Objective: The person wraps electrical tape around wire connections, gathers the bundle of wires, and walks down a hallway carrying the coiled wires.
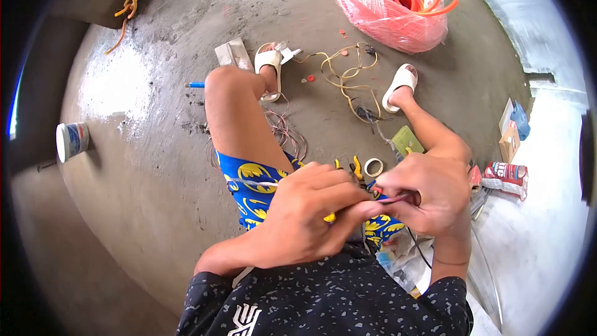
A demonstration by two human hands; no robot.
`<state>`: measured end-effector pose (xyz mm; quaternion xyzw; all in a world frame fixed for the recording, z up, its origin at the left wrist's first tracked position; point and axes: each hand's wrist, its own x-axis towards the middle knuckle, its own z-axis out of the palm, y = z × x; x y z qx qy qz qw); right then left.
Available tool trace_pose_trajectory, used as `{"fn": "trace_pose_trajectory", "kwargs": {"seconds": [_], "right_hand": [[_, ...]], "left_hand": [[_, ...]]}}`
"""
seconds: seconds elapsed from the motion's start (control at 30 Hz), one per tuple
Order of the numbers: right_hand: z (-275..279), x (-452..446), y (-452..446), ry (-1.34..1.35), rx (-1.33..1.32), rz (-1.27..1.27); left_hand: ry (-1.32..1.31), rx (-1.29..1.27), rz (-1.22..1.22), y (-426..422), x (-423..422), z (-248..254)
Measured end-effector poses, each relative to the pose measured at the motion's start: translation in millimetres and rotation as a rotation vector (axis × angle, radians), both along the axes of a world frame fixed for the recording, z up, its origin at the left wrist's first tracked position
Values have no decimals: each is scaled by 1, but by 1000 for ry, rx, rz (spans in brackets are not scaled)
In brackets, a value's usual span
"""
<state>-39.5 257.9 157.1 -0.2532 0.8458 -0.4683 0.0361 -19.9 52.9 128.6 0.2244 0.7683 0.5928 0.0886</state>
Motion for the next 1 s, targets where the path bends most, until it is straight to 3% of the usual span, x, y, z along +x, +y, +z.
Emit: {"fn": "trace_pose_trajectory", "kwargs": {"seconds": [0.07, 0.13, 0.17, 0.33, 0.47, 0.6, 0.7, 0.8, 0.9, 1.0], "right_hand": [[-5, -6, 11, -194, 10, -27], [-13, -13, 24, -301, 16, -40], [-19, -15, 31, -318, -44, 18], [-29, -17, 37, -261, -32, 119], [-32, -24, 42, -3, -34, 143], [-26, -13, 49, -166, -32, 17], [-25, -18, 51, -84, -74, 96], [-24, -20, 51, -2, -72, 147], [-16, -16, 44, -44, 41, 46], [-12, -11, 45, -247, 121, -30]], "left_hand": [[-76, 40, 3, -13, 3, -2], [-434, 169, 57, -30, 5, 0], [-483, 169, 85, -36, 7, -4], [-474, 98, 83, -41, 16, -15], [-376, 148, 235, -52, 16, -17], [-226, 102, 125, -62, 18, -23], [-179, 95, 130, -61, 18, -25], [-3, -12, 173, -61, 16, -22], [320, -175, 299, -60, 12, -28], [372, -213, 402, -65, 15, -35]]}}
